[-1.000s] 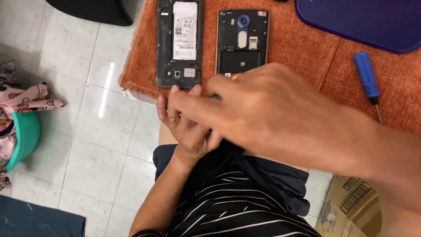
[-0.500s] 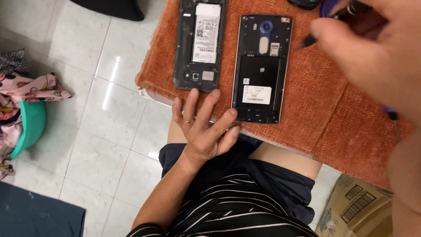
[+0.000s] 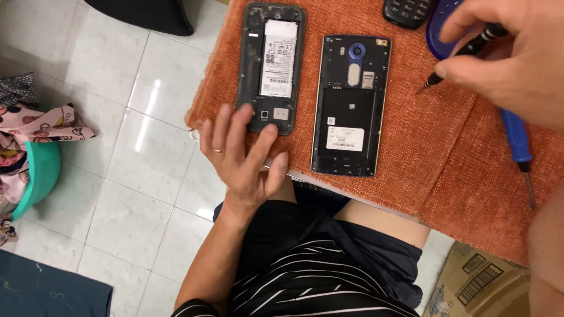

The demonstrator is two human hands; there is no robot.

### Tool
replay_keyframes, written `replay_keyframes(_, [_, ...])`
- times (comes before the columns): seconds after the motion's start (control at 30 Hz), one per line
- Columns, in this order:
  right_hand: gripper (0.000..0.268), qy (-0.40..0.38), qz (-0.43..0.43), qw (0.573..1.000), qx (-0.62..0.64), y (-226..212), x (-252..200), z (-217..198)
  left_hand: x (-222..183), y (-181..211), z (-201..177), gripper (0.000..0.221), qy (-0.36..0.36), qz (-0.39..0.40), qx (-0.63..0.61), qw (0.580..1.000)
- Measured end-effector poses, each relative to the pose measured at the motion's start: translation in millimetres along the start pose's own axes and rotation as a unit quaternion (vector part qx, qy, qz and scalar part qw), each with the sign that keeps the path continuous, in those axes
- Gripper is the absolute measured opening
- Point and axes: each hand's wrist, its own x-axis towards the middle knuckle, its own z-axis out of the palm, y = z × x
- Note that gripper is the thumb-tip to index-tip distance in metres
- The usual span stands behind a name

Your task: Disassembling a mobile phone by prying the internal frame and removing modules using a screwdriver.

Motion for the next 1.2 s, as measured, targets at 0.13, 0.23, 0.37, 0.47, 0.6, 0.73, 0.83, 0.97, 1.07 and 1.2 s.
replay_keyframes(0.13, [0.023,0.000,-0.025,0.997,-0.069,-11.6,0.6,-1.0,-0.3,-4.6,11.5,0.041,0.050,0.025,0.023,0.998])
replay_keyframes(0.23, [0.023,-0.006,-0.028,0.999,-0.043,-12.3,0.8,-1.8,0.1,-5.5,13.6,0.047,0.060,0.034,0.033,0.997])
replay_keyframes(0.37, [0.025,-0.010,-0.031,0.999,-0.028,-8.6,0.9,-0.8,-2.1,-7.6,15.6,0.046,0.066,0.033,0.030,0.997])
replay_keyframes(0.47, [0.024,-0.013,-0.026,0.999,-0.025,-11.1,-1.9,-0.5,-3.0,-7.0,15.8,0.046,0.069,0.029,0.030,0.997])
replay_keyframes(0.6, [0.023,-0.003,0.010,0.998,0.058,-24.0,-8.9,-0.4,-2.1,-6.5,16.9,0.045,0.078,0.025,0.030,0.996])
replay_keyframes(0.73, [0.031,0.029,0.050,0.998,0.034,-42.2,-28.6,-7.3,-1.7,-6.1,16.6,0.045,0.079,0.021,0.029,0.996])
replay_keyframes(0.83, [0.031,0.061,-0.040,0.996,0.059,-43.8,-33.7,-2.9,-0.9,-5.9,17.2,0.044,0.080,0.020,0.024,0.996])
replay_keyframes(0.97, [0.026,0.111,-0.088,0.986,0.086,-59.1,-26.2,8.9,2.4,-5.7,16.8,0.043,0.089,0.024,0.015,0.996])
replay_keyframes(1.07, [0.026,0.124,-0.163,0.974,0.098,-71.2,-13.6,16.7,4.2,-6.5,15.9,0.043,0.093,0.026,0.014,0.995])
replay_keyframes(1.2, [0.027,0.137,-0.190,0.971,0.053,-92.5,-5.9,24.3,5.8,-6.3,14.1,0.046,0.092,0.025,0.010,0.995])
